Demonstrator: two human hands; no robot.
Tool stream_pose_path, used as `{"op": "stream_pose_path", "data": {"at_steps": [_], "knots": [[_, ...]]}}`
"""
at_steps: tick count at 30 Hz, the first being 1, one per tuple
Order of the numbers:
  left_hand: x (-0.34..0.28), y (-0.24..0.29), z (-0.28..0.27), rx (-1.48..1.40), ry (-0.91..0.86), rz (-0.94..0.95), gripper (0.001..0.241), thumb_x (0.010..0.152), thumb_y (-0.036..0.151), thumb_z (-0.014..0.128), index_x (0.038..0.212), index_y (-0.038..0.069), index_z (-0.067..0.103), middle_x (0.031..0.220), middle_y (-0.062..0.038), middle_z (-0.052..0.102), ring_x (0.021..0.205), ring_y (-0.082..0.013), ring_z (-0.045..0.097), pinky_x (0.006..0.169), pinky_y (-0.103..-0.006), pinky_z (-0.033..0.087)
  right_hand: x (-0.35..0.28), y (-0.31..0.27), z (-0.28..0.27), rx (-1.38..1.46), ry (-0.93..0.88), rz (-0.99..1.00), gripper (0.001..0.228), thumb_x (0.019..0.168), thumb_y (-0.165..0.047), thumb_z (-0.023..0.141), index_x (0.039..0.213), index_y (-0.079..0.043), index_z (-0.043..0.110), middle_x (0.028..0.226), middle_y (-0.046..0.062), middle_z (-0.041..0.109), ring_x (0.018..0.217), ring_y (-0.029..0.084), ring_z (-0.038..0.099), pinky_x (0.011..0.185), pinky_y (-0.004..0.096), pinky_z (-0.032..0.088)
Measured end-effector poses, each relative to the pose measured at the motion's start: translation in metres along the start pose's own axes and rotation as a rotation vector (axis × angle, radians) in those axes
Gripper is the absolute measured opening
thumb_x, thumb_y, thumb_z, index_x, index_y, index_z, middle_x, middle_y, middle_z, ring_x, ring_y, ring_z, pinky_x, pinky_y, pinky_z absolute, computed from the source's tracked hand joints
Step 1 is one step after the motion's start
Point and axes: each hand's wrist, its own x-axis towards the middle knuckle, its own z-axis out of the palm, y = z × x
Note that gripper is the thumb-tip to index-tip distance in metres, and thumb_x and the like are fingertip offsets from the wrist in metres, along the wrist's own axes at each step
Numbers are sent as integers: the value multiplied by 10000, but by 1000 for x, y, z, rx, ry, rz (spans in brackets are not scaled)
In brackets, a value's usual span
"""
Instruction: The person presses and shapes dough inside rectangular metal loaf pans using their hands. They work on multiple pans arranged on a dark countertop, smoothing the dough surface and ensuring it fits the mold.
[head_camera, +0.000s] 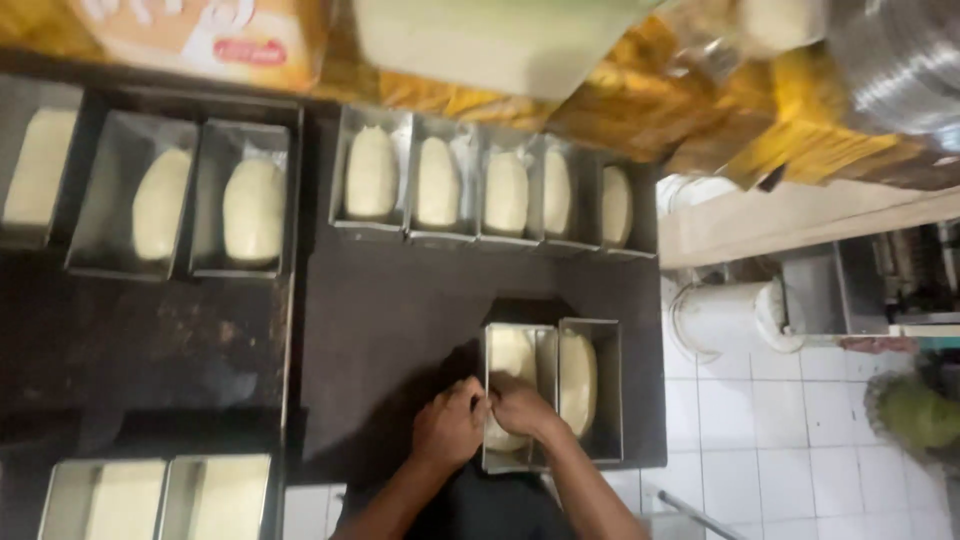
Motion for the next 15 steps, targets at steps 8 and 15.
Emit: {"op": "stream_pose_path", "data": {"at_steps": [8, 15], "knots": [[-7, -4, 9, 25, 99, 25, 165, 947, 401, 574, 938, 237, 565, 972, -36, 703, 909, -400, 680, 739, -594, 483, 44, -43, -67, -35, -506, 241, 180, 1004, -212, 451, 985, -213, 630, 1080, -9, 710, 934, 191, 620, 839, 311, 451], [-7, 6, -3, 4, 30, -19, 162, 960, 409, 532, 979, 250, 560, 1069, -11, 709, 937, -403, 674, 773, -607, 486, 48, -71, -90, -216, -492, 291, 424, 904, -311, 415, 1181, -159, 697, 1271, 124, 696, 1101, 279, 662, 875, 371, 489]]}}
